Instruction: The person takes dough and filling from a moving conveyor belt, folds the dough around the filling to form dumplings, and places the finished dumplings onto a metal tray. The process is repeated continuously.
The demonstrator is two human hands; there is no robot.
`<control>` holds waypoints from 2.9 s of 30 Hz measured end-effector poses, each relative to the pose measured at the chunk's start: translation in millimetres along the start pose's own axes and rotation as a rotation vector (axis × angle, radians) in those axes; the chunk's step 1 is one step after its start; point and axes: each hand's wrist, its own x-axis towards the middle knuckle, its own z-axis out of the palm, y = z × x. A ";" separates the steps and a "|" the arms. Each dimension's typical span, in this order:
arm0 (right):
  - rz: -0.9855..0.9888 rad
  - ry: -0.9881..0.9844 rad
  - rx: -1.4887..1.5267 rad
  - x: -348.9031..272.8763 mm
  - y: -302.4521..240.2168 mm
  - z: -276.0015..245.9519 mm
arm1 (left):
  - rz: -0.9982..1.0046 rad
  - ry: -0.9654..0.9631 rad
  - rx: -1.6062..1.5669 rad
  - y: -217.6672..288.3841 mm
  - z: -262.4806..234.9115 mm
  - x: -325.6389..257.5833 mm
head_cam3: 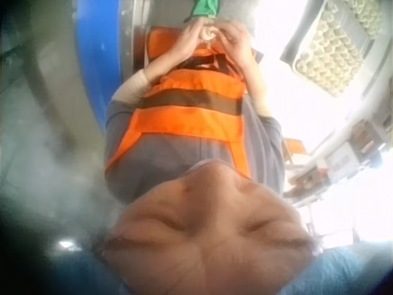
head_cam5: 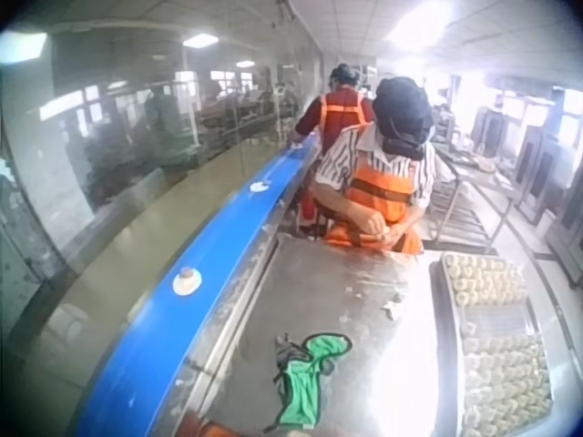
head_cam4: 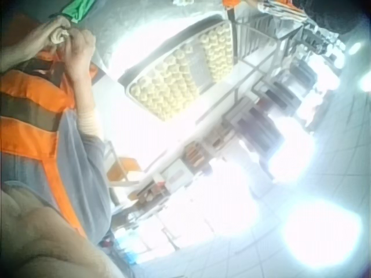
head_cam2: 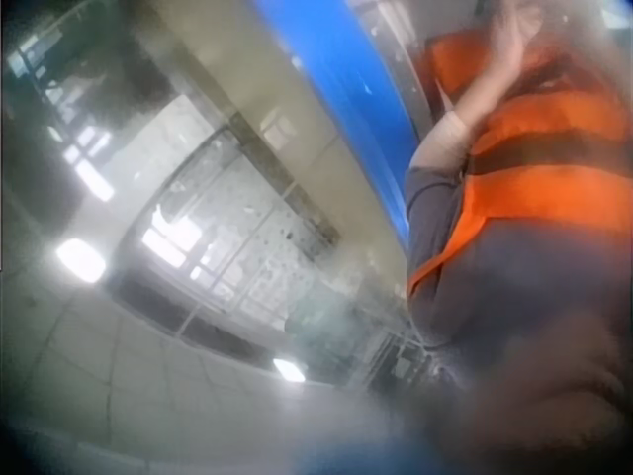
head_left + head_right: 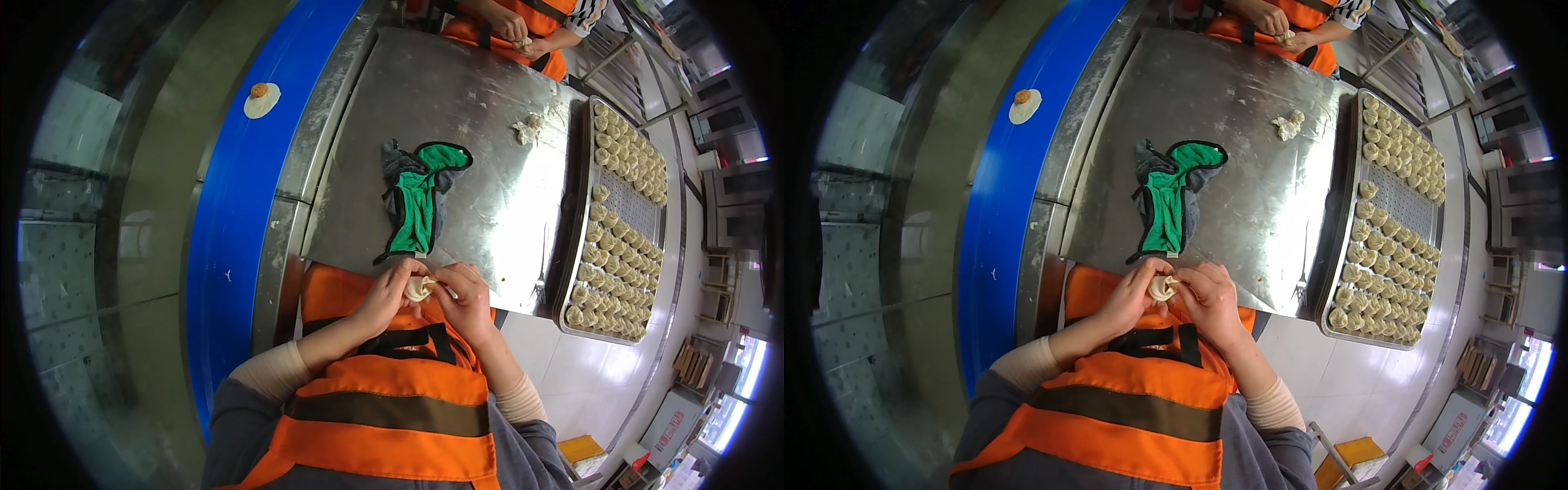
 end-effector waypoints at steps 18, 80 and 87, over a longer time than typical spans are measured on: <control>-0.172 -0.066 -0.089 8.0 -6.6 -5.7 | 0.026 0.075 0.138 5.9 9.5 7.0; -0.301 -0.200 -0.272 -0.1 -9.7 -42.5 | 0.045 0.109 0.090 -13.5 11.4 24.0; -0.181 0.045 -0.246 -0.7 -8.4 -50.0 | 0.070 -0.076 -0.107 -2.8 48.7 43.7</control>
